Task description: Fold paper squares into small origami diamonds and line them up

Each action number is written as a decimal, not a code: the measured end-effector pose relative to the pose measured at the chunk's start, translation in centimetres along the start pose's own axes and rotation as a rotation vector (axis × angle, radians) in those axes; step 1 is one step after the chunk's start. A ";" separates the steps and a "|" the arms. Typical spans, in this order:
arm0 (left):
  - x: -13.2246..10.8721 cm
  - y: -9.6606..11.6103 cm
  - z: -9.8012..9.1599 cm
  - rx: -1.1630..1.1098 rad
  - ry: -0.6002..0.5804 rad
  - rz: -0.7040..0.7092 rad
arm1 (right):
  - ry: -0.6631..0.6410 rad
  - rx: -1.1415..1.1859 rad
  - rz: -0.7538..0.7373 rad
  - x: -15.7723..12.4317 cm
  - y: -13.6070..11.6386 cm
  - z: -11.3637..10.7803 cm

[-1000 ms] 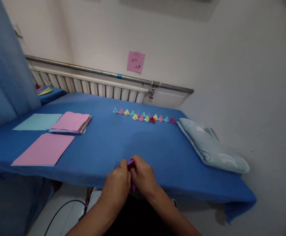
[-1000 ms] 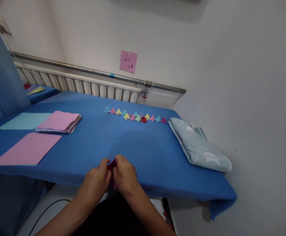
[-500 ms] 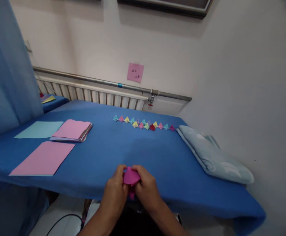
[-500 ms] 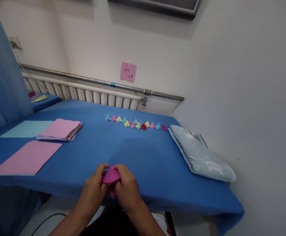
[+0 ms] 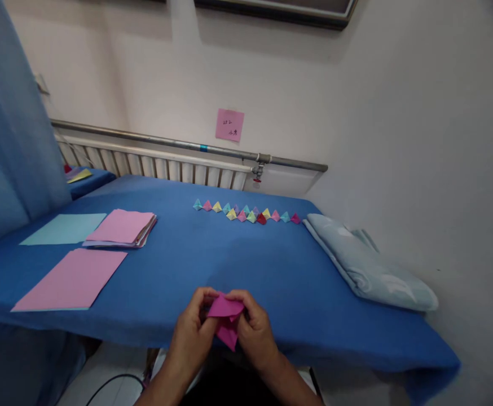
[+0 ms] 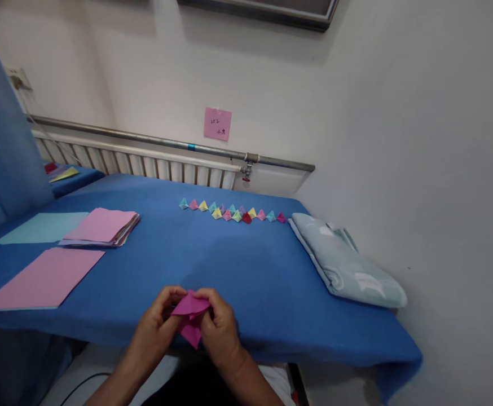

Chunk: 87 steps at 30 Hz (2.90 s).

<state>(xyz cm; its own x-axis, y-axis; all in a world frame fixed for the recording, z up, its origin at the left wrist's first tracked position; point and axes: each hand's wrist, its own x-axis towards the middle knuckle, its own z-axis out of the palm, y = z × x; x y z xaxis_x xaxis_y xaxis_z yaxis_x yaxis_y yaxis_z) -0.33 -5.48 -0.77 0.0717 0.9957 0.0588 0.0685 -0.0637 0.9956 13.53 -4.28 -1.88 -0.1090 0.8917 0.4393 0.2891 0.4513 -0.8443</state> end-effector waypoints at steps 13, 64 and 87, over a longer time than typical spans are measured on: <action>0.0 -0.1 -1.0 0.264 -0.001 0.052 | -0.056 -0.019 -0.072 -0.4 0.0 -0.4; -1.2 1.1 -0.4 -0.479 0.019 -0.473 | -0.170 -0.165 -0.303 -1.7 0.1 -1.6; -1.5 0.6 -1.6 -0.344 0.023 -0.431 | -0.375 -0.570 -0.358 -2.3 -0.6 -1.8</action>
<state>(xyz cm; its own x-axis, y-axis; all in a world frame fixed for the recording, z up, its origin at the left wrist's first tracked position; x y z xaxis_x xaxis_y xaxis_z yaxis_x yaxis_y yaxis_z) -2.02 -6.90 -0.19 0.0865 0.9283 -0.3617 -0.2423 0.3718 0.8961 15.37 -6.69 -1.87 -0.5738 0.6931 0.4364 0.6098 0.7172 -0.3372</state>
